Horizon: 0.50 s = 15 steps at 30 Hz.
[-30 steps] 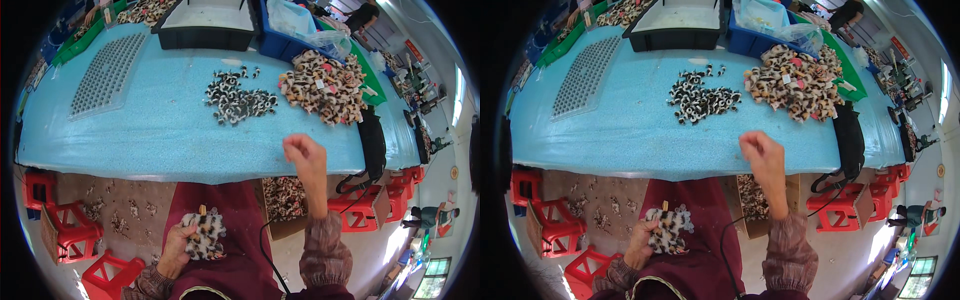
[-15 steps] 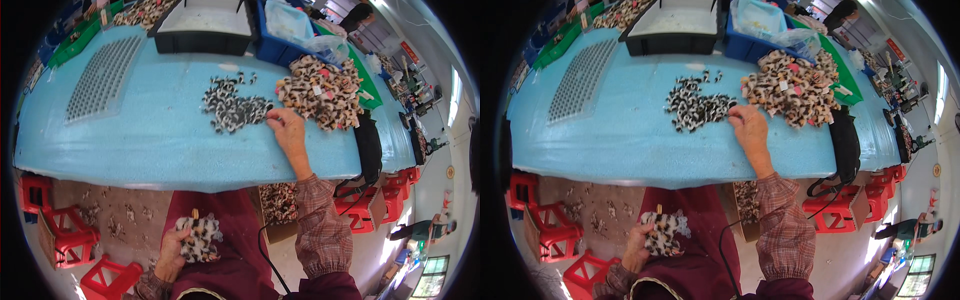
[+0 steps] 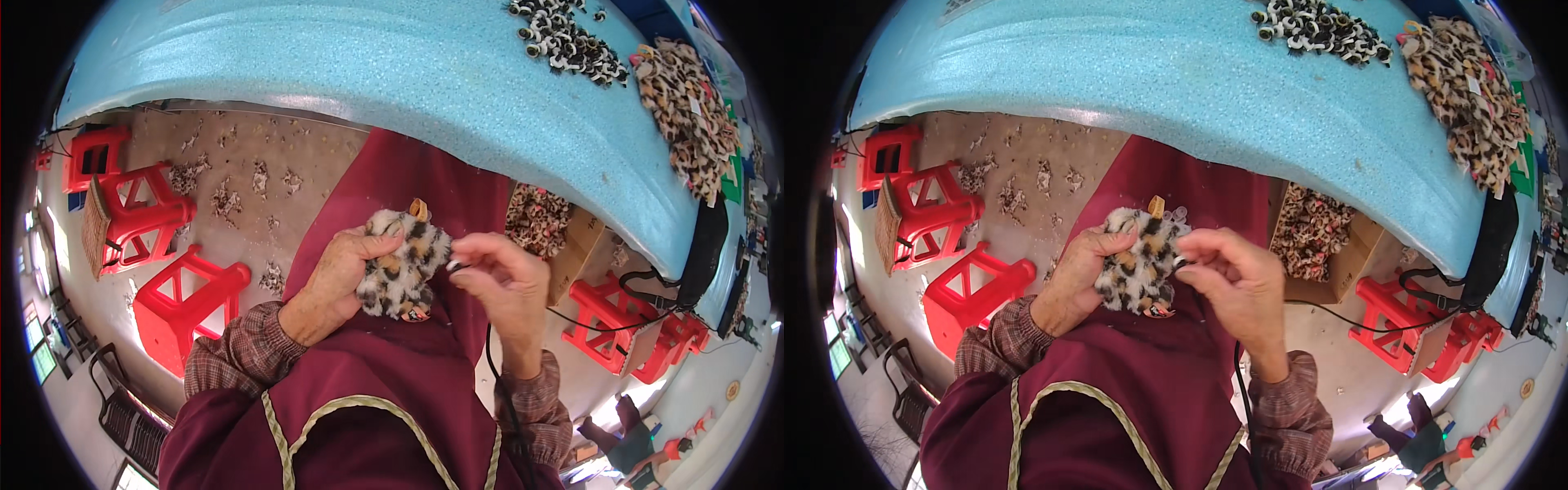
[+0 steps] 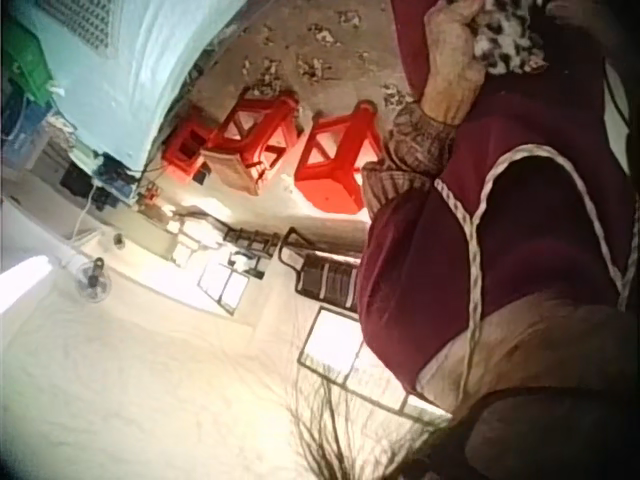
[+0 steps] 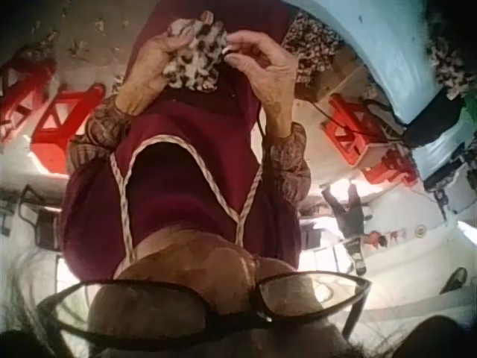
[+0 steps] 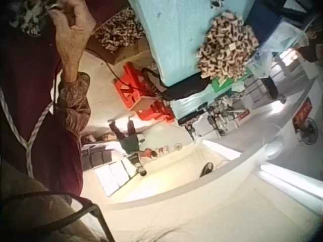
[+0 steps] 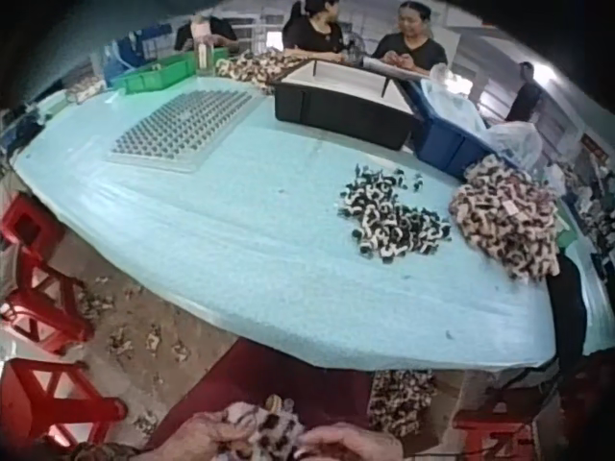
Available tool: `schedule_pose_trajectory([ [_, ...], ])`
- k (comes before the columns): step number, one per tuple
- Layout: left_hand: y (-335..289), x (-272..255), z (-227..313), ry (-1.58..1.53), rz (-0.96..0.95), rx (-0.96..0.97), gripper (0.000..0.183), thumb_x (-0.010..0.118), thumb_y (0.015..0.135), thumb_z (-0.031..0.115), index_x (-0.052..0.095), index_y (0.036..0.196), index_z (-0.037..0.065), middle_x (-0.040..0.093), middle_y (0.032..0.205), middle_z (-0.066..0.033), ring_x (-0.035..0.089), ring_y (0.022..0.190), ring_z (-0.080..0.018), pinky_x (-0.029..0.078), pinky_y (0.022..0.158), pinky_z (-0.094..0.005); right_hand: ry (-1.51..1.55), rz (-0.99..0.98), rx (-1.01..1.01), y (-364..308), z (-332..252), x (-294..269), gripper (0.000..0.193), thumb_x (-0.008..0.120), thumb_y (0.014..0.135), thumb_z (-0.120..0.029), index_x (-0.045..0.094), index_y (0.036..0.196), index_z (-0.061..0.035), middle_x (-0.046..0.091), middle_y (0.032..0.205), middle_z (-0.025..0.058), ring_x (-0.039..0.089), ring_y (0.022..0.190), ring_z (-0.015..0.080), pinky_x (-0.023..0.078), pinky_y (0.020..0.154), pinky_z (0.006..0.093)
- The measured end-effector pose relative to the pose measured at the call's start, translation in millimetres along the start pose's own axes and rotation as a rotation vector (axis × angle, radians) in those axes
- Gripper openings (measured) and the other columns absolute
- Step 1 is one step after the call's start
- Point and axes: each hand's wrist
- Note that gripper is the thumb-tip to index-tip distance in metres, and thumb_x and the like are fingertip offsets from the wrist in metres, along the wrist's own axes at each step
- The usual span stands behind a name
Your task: The recorder is manually assembling small plush toy components by attaching plastic eyes and other fasteners.
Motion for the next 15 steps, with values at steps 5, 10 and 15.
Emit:
schedule_pose_trajectory([
  [5, -0.9, 5.0, -5.7, 0.126, 0.039, 0.067, 0.022, 0.061, 0.086, 0.012, 0.061, 0.103, -0.002, 0.067, 0.093, -0.0085, 0.065, 0.078, -0.0159, 0.054, 0.070, -0.0296, -0.098, 0.036, -0.012, -7.8, 17.0, 14.5, 0.020, 0.069, 0.073, 0.006, 0.062, 0.091, 0.0003, 0.064, 0.080, 0.0033, 0.060, 0.070, 0.0070, 0.049, 0.064, 0.0201],
  [10, 2.5, 4.3, -7.6, 0.168, 0.052, 0.092, 0.024, 0.060, 0.085, 0.007, 0.060, 0.107, -0.004, 0.065, 0.094, -0.0072, 0.063, 0.080, -0.0127, 0.052, 0.073, -0.0263, -0.182, 0.001, -0.019, -5.2, 16.9, 15.7, 0.017, 0.069, 0.072, 0.005, 0.061, 0.087, 0.0005, 0.064, 0.078, 0.0042, 0.061, 0.068, 0.0093, 0.050, 0.064, 0.0223],
  [15, 4.1, 5.3, -5.9, 0.221, 0.047, 0.084, 0.026, 0.062, 0.084, 0.005, 0.060, 0.108, -0.005, 0.065, 0.092, -0.0069, 0.062, 0.079, -0.0119, 0.051, 0.072, -0.0257, -0.269, -0.015, 0.015, 1.9, 12.8, 13.1, 0.016, 0.068, 0.072, 0.004, 0.061, 0.086, 0.0003, 0.064, 0.076, 0.0047, 0.061, 0.068, 0.0099, 0.051, 0.063, 0.0233],
])
Point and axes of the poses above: each hand's wrist, its own y-axis towards the middle knuckle, its own x-axis out of the palm, z = x × y
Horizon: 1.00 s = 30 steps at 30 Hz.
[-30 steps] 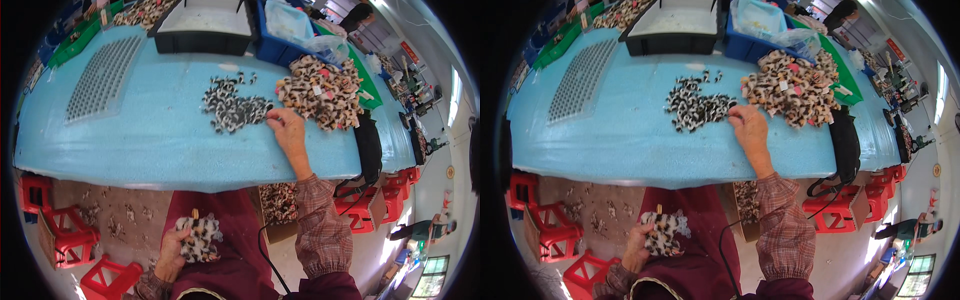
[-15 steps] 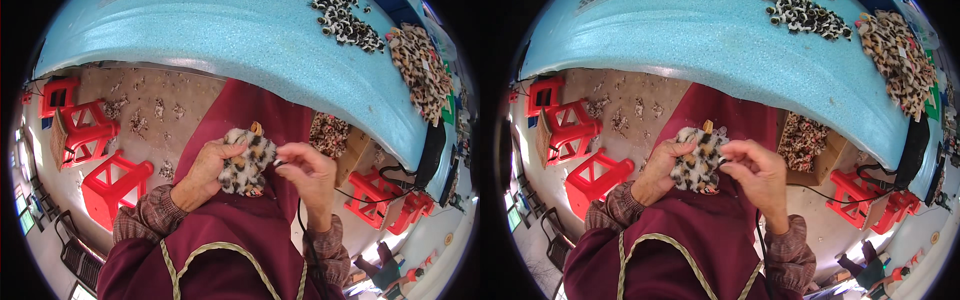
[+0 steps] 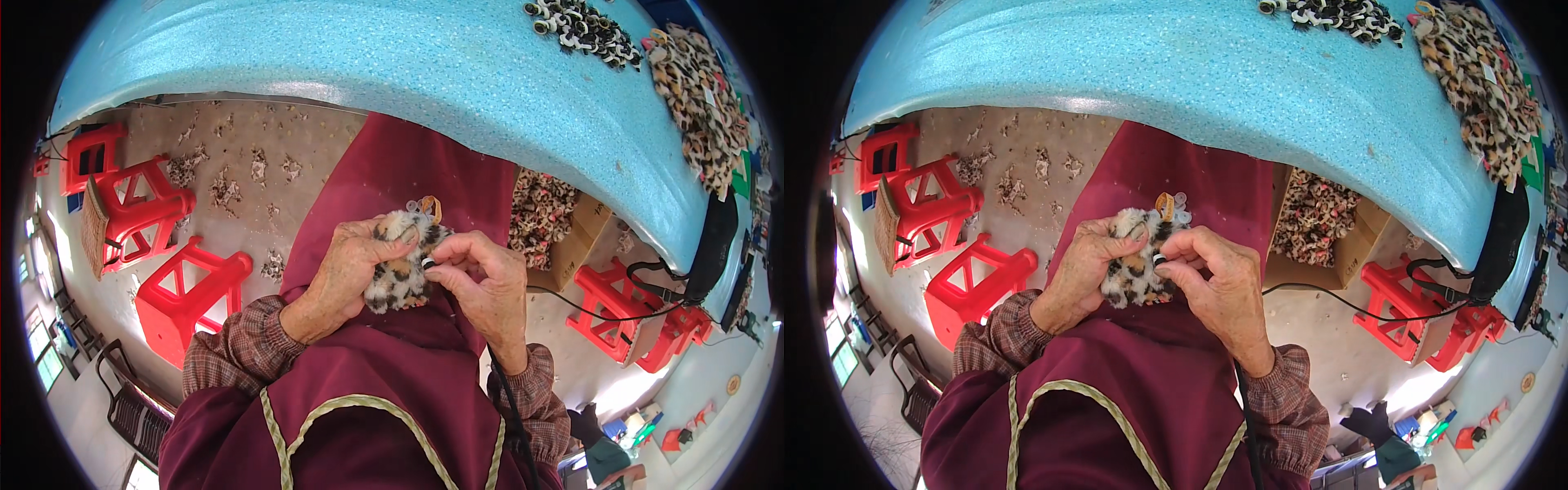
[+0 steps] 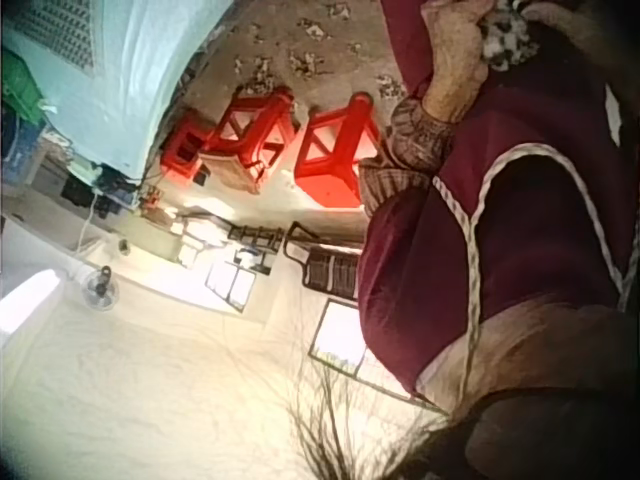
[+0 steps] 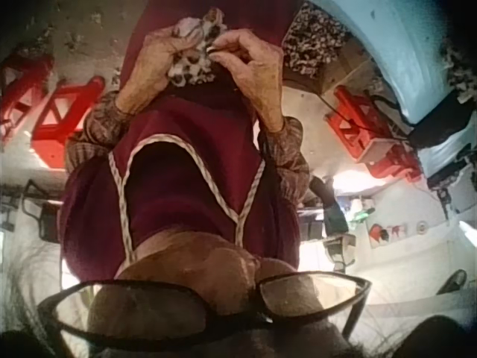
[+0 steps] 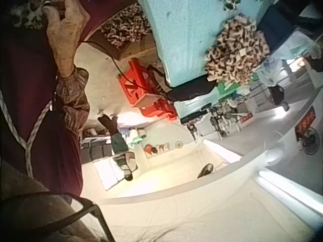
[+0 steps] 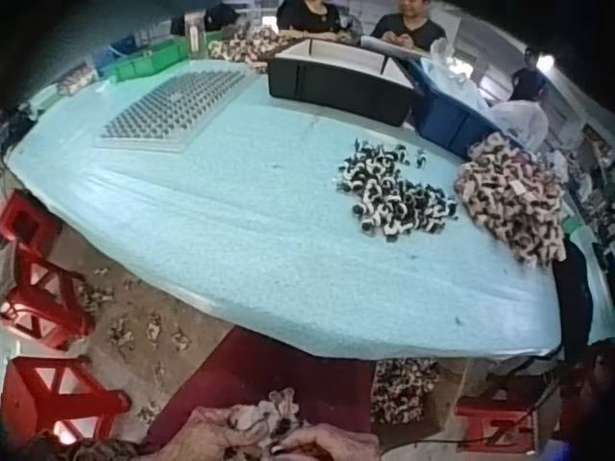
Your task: The recorder is manually assembling small plush toy components by attaching plastic eyes and other fasteners.
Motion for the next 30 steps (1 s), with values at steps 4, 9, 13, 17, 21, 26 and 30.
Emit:
schedule_pose_trajectory([
  [4, -1.4, 0.5, 1.1, 0.067, -0.007, 0.007, 0.023, 0.061, 0.084, 0.004, 0.062, 0.105, -0.005, 0.065, 0.091, -0.0068, 0.061, 0.079, -0.0115, 0.052, 0.071, -0.0258, -0.040, -0.030, -0.065, 3.0, 8.1, -0.9, 0.015, 0.069, 0.071, 0.003, 0.061, 0.084, 0.0001, 0.064, 0.074, 0.0072, 0.062, 0.065, 0.0148, 0.049, 0.060, 0.0255],
  [9, -5.8, -8.1, -5.8, 0.625, -0.037, 0.314, 0.021, 0.069, 0.076, 0.000, 0.066, 0.096, 0.000, 0.063, 0.079, -0.0004, 0.058, 0.073, -0.0069, 0.047, 0.066, -0.0226, -0.083, -0.063, -0.083, 4.9, 15.3, -2.2, 0.013, 0.068, 0.070, 0.002, 0.062, 0.081, -0.0003, 0.063, 0.073, 0.0085, 0.063, 0.064, 0.0200, 0.048, 0.058, 0.0283],
  [13, -13.2, -13.2, -13.5, 0.742, -0.082, 0.431, 0.026, 0.074, 0.071, 0.004, 0.067, 0.096, 0.003, 0.061, 0.075, -0.0054, 0.057, 0.071, -0.0098, 0.046, 0.063, -0.0250, -0.107, -0.082, -0.089, -0.4, 22.5, 3.2, 0.011, 0.068, 0.069, 0.003, 0.063, 0.078, 0.0000, 0.064, 0.072, 0.0078, 0.063, 0.065, 0.0174, 0.048, 0.060, 0.0268],
  [17, -22.5, -12.5, -17.2, 0.883, -0.079, 0.451, 0.031, 0.077, 0.068, 0.006, 0.066, 0.096, 0.002, 0.062, 0.077, -0.0084, 0.059, 0.070, -0.0152, 0.047, 0.063, -0.0278, -0.107, -0.073, -0.035, -11.7, 31.8, 13.4, 0.009, 0.068, 0.067, 0.003, 0.062, 0.074, 0.0004, 0.063, 0.070, 0.0078, 0.062, 0.064, 0.0177, 0.047, 0.058, 0.0271],
  [21, -19.4, -17.7, -28.4, 0.909, -0.080, 0.511, 0.031, 0.077, 0.066, 0.003, 0.065, 0.095, 0.002, 0.063, 0.078, -0.0094, 0.060, 0.071, -0.0161, 0.048, 0.064, -0.0287, -0.120, -0.024, -0.024, -20.5, 37.2, 26.8, 0.008, 0.066, 0.068, 0.004, 0.060, 0.073, 0.0007, 0.061, 0.068, 0.0092, 0.061, 0.062, 0.0207, 0.046, 0.057, 0.0290],
  [26, -16.7, -24.8, -36.3, 0.838, -0.085, 0.338, 0.030, 0.076, 0.064, 0.001, 0.064, 0.092, 0.001, 0.064, 0.077, -0.0097, 0.061, 0.070, -0.0140, 0.048, 0.065, -0.0282, -0.126, -0.019, 0.002, -31.2, 46.2, 36.2, 0.008, 0.063, 0.071, 0.005, 0.061, 0.076, 0.0009, 0.061, 0.072, 0.0102, 0.062, 0.065, 0.0218, 0.048, 0.059, 0.0292],
  [30, -14.0, -28.0, -43.2, 0.794, -0.065, 0.337, 0.029, 0.075, 0.064, 0.000, 0.064, 0.090, 0.001, 0.063, 0.075, -0.0091, 0.060, 0.069, -0.0133, 0.048, 0.065, -0.0281, -0.135, -0.019, -0.001, -33.9, 45.1, 35.5, 0.009, 0.061, 0.073, 0.007, 0.062, 0.080, 0.0014, 0.063, 0.074, 0.0106, 0.064, 0.067, 0.0215, 0.049, 0.061, 0.0283],
])
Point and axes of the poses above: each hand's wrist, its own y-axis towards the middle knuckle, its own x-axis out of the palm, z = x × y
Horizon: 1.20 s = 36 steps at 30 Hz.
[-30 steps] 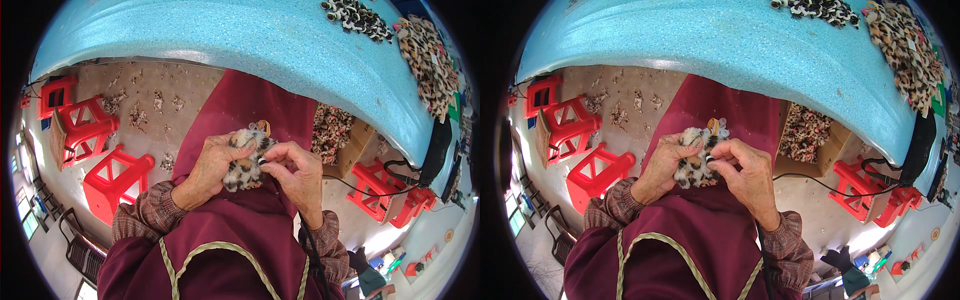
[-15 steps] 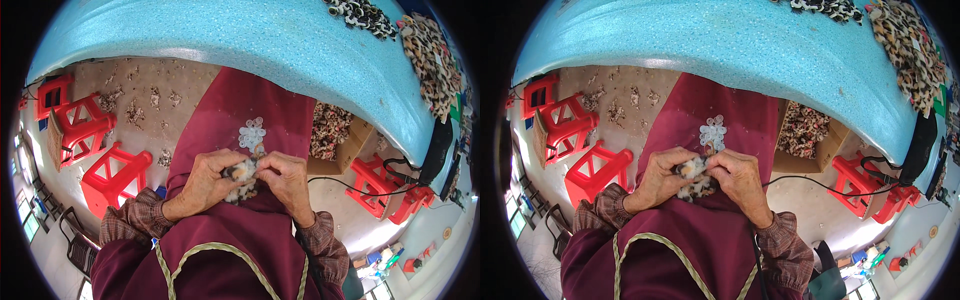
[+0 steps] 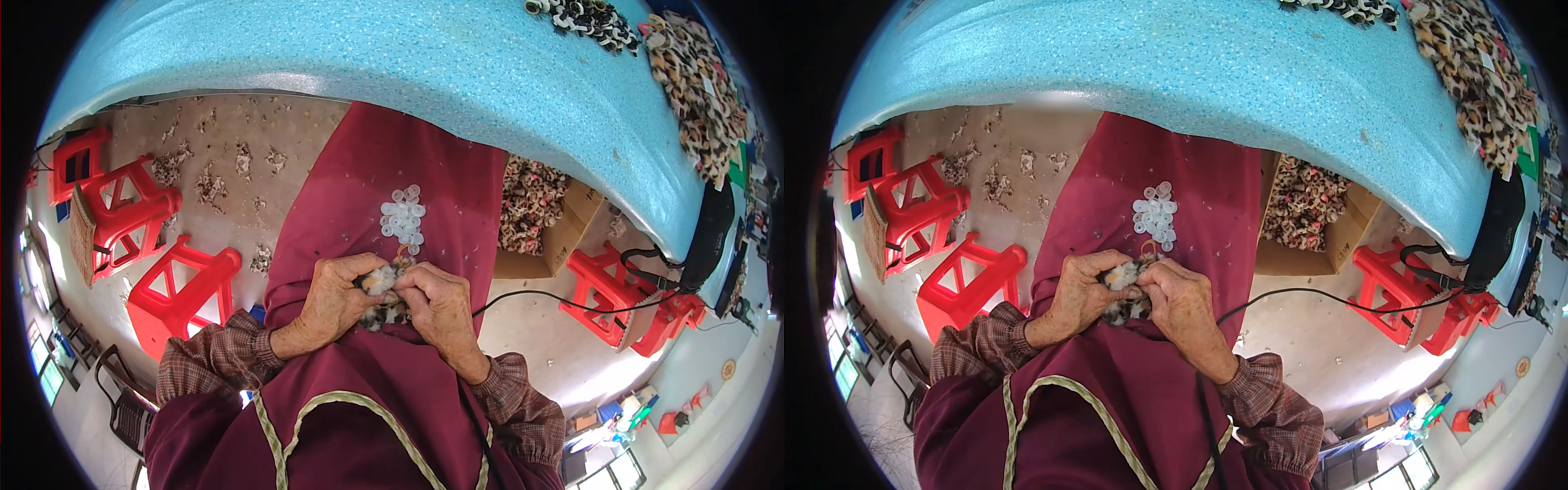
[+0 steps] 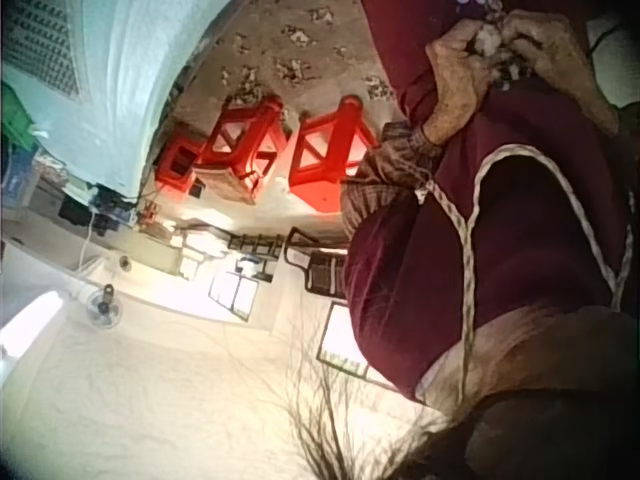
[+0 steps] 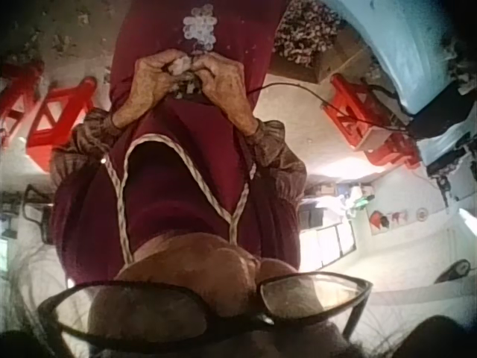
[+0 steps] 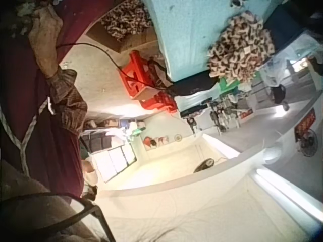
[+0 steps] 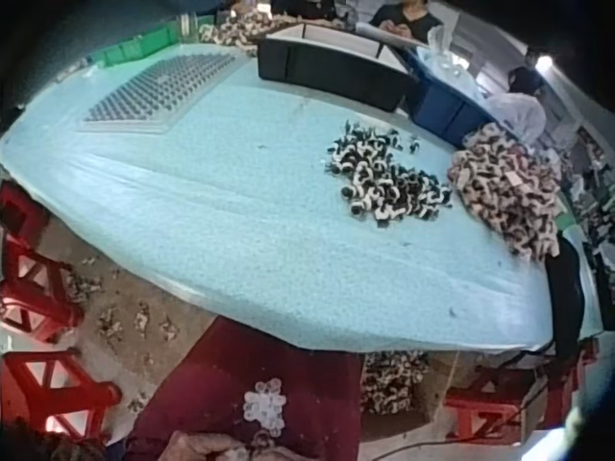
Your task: The recorder is manually assembling small plush toy components by attaching plastic eyes and other fasteners.
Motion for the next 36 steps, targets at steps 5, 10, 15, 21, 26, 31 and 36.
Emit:
schedule_pose_trajectory([
  [5, -4.5, -0.3, 1.4, 0.086, 0.032, 0.091, 0.031, 0.070, 0.066, -0.005, 0.062, 0.095, 0.000, 0.063, 0.081, -0.0108, 0.061, 0.073, -0.0173, 0.048, 0.066, -0.0289, 0.128, -0.121, 0.021, -1.9, -8.1, -13.6, 0.014, 0.058, 0.079, 0.006, 0.063, 0.091, 0.0023, 0.066, 0.081, 0.0100, 0.064, 0.072, 0.0162, 0.051, 0.065, 0.0260],
  [10, -13.9, -3.8, 0.6, 0.119, 0.002, 0.417, 0.033, 0.063, 0.064, -0.009, 0.061, 0.097, -0.001, 0.061, 0.087, -0.0123, 0.062, 0.077, -0.0253, 0.049, 0.070, -0.0300, 0.198, -0.008, -0.123, 20.7, -6.0, -47.9, 0.021, 0.065, 0.077, 0.000, 0.065, 0.098, -0.0019, 0.067, 0.091, 0.0069, 0.063, 0.080, 0.0144, 0.050, 0.071, 0.0253],
  [15, -13.8, -14.2, 13.9, 0.192, -0.008, 0.677, 0.037, 0.063, 0.060, -0.008, 0.063, 0.096, 0.000, 0.061, 0.086, -0.0107, 0.063, 0.078, -0.0268, 0.052, 0.068, -0.0330, 0.380, -0.303, -0.135, 15.1, -1.3, -36.0, 0.019, 0.071, 0.073, -0.004, 0.065, 0.090, -0.0005, 0.064, 0.084, 0.0072, 0.062, 0.074, 0.0179, 0.049, 0.066, 0.0273],
  [21, -16.7, -28.8, 31.3, 0.364, 0.118, 0.868, 0.030, 0.067, 0.064, -0.001, 0.063, 0.093, -0.002, 0.062, 0.081, -0.0128, 0.063, 0.073, -0.0287, 0.053, 0.063, -0.0355, 0.332, -0.168, -0.246, 4.0, -32.5, -24.5, 0.015, 0.073, 0.071, -0.002, 0.063, 0.082, -0.0023, 0.061, 0.080, 0.0081, 0.061, 0.072, 0.0197, 0.048, 0.063, 0.0287],
  [26, -17.2, -23.9, 19.0, 0.203, 0.270, 0.919, 0.015, 0.060, 0.080, 0.013, 0.063, 0.085, -0.001, 0.062, 0.074, -0.0124, 0.063, 0.065, -0.0280, 0.052, 0.059, -0.0347, 0.325, -0.167, -0.304, 2.5, -46.4, -17.8, 0.012, 0.070, 0.069, 0.003, 0.060, 0.075, -0.0026, 0.060, 0.076, 0.0088, 0.058, 0.065, 0.0206, 0.046, 0.059, 0.0300],
  [31, -19.4, -26.5, 8.0, 0.145, 0.206, 0.687, 0.015, 0.055, 0.079, 0.011, 0.065, 0.087, 0.002, 0.064, 0.081, -0.0114, 0.063, 0.072, -0.0245, 0.051, 0.064, -0.0334, 0.608, -0.053, 0.060, -10.0, -34.7, 1.6, 0.006, 0.063, 0.084, -0.004, 0.061, 0.089, -0.0020, 0.061, 0.077, 0.0013, 0.055, 0.067, 0.0074, 0.045, 0.059, 0.0225],
  [36, -22.4, -13.5, 7.5, -0.024, 0.255, 0.625, 0.027, 0.055, 0.090, 0.025, 0.065, 0.085, 0.001, 0.060, 0.076, -0.0072, 0.058, 0.067, -0.0159, 0.047, 0.062, -0.0279, 0.471, -0.059, -0.133, -4.8, -22.9, 5.0, 0.005, 0.065, 0.083, -0.003, 0.062, 0.086, -0.0025, 0.062, 0.076, 0.0006, 0.055, 0.069, 0.0084, 0.045, 0.060, 0.0228],
])
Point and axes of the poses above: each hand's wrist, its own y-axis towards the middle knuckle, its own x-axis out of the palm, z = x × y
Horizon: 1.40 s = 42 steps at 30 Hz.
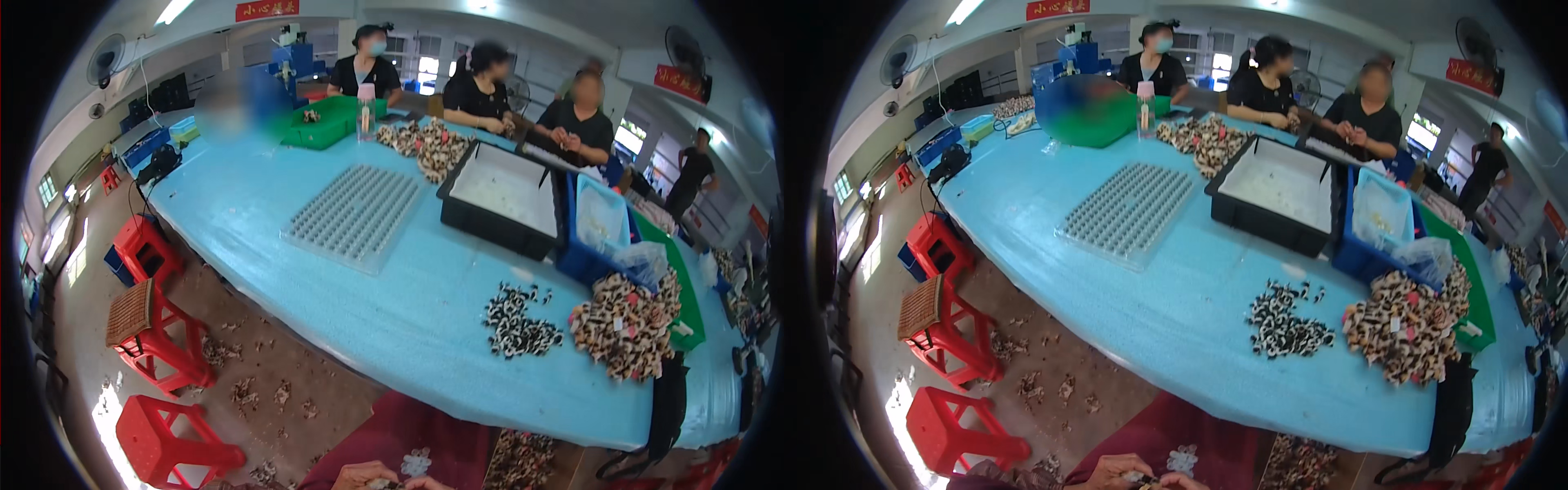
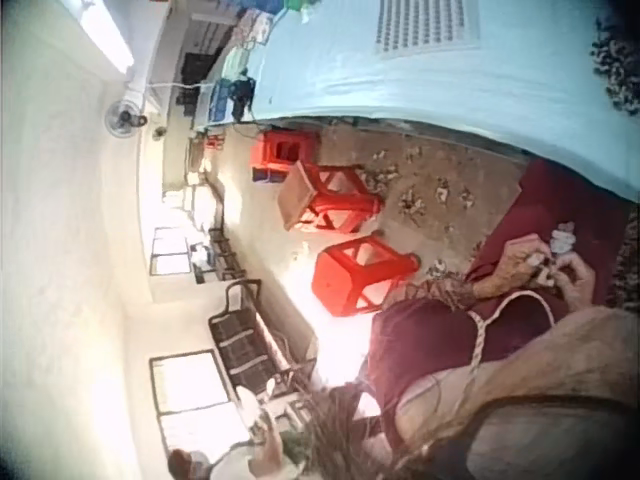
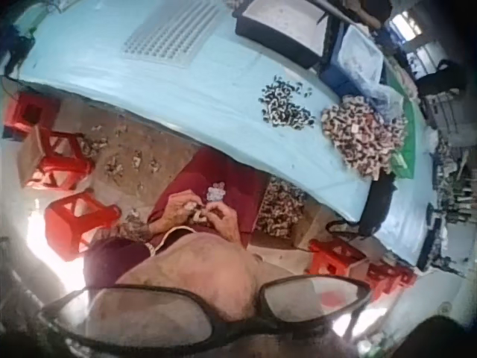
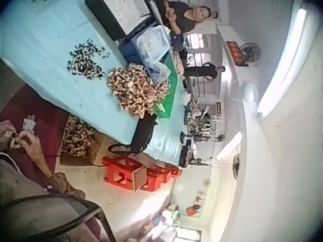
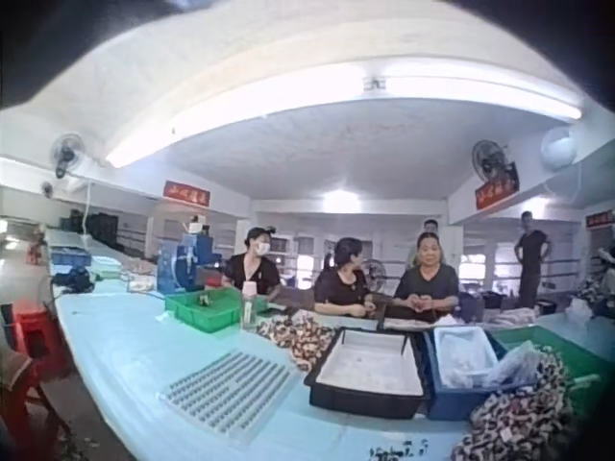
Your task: The recorder is manually assembling small plush toy components by attaching plastic eyes and other fasteners.
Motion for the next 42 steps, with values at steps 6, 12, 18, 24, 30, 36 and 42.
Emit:
schedule_pose_trajectory([
  [6, -9.2, 8.2, -1.9, 0.126, 0.074, 0.039, 0.025, 0.054, 0.090, 0.023, 0.063, 0.083, 0.002, 0.058, 0.072, -0.0072, 0.059, 0.066, -0.0177, 0.047, 0.060, -0.0286, 0.000, -0.007, -0.025, -7.2, 10.2, -0.6, 0.008, 0.063, 0.085, -0.010, 0.062, 0.081, -0.0038, 0.060, 0.072, -0.0003, 0.053, 0.067, 0.0058, 0.044, 0.059, 0.0226],
  [12, -0.7, 20.2, 2.8, 0.153, 0.060, 0.052, 0.016, 0.053, 0.088, 0.014, 0.065, 0.092, 0.004, 0.059, 0.076, -0.0083, 0.060, 0.070, -0.0185, 0.047, 0.062, -0.0293, -0.053, -0.023, 0.027, 0.7, 2.8, -9.0, 0.009, 0.063, 0.085, -0.010, 0.061, 0.080, -0.0039, 0.059, 0.070, -0.0011, 0.052, 0.064, 0.0056, 0.043, 0.058, 0.0229],
  [18, 6.5, 7.9, -8.7, 0.355, -0.016, -0.029, 0.014, 0.064, 0.069, 0.005, 0.066, 0.083, 0.006, 0.056, 0.069, -0.0056, 0.058, 0.068, -0.0233, 0.047, 0.061, -0.0296, -0.101, -0.033, 0.100, 4.9, -3.3, -3.0, 0.004, 0.056, 0.087, -0.003, 0.055, 0.085, -0.0007, 0.055, 0.071, 0.0029, 0.049, 0.059, 0.0066, 0.042, 0.053, 0.0235],
  [24, 5.1, 3.7, -15.3, -0.375, -0.252, -0.671, 0.013, 0.063, 0.079, -0.001, 0.065, 0.090, 0.004, 0.062, 0.080, 0.0027, 0.056, 0.075, -0.0053, 0.046, 0.066, -0.0197, -0.135, -0.057, 0.103, -6.6, -4.9, -8.2, 0.005, 0.058, 0.086, -0.003, 0.055, 0.085, 0.0003, 0.052, 0.076, 0.0023, 0.052, 0.062, 0.0078, 0.043, 0.055, 0.0229],
  [30, 2.3, 3.3, -15.3, -0.189, -0.176, -0.468, 0.016, 0.058, 0.076, -0.008, 0.066, 0.087, 0.001, 0.065, 0.081, -0.0025, 0.059, 0.072, -0.0076, 0.048, 0.064, -0.0209, -0.311, -0.443, -0.130, 11.0, -34.8, -48.7, 0.008, 0.065, 0.079, -0.006, 0.058, 0.081, -0.0018, 0.060, 0.076, 0.0086, 0.060, 0.068, 0.0228, 0.046, 0.061, 0.0338],
  [36, 18.9, -7.1, 5.2, -0.156, -0.080, -0.369, 0.012, 0.058, 0.075, -0.008, 0.066, 0.084, -0.002, 0.064, 0.082, -0.0052, 0.060, 0.071, -0.0107, 0.047, 0.064, -0.0227, -0.439, 0.403, -0.082, 56.5, -124.4, -161.1, 0.005, 0.059, 0.085, -0.004, 0.062, 0.085, 0.0001, 0.060, 0.073, 0.0004, 0.055, 0.067, 0.0074, 0.045, 0.061, 0.0217],
  [42, 24.0, -9.9, 1.0, -0.061, 0.115, -0.361, 0.012, 0.063, 0.073, -0.007, 0.062, 0.082, 0.000, 0.060, 0.078, -0.0012, 0.056, 0.073, -0.0078, 0.045, 0.066, -0.0220, -0.537, 0.628, -0.236, 92.8, -126.6, -230.8, 0.005, 0.060, 0.082, -0.004, 0.062, 0.084, 0.0008, 0.060, 0.068, 0.0007, 0.055, 0.059, 0.0062, 0.045, 0.053, 0.0206],
])
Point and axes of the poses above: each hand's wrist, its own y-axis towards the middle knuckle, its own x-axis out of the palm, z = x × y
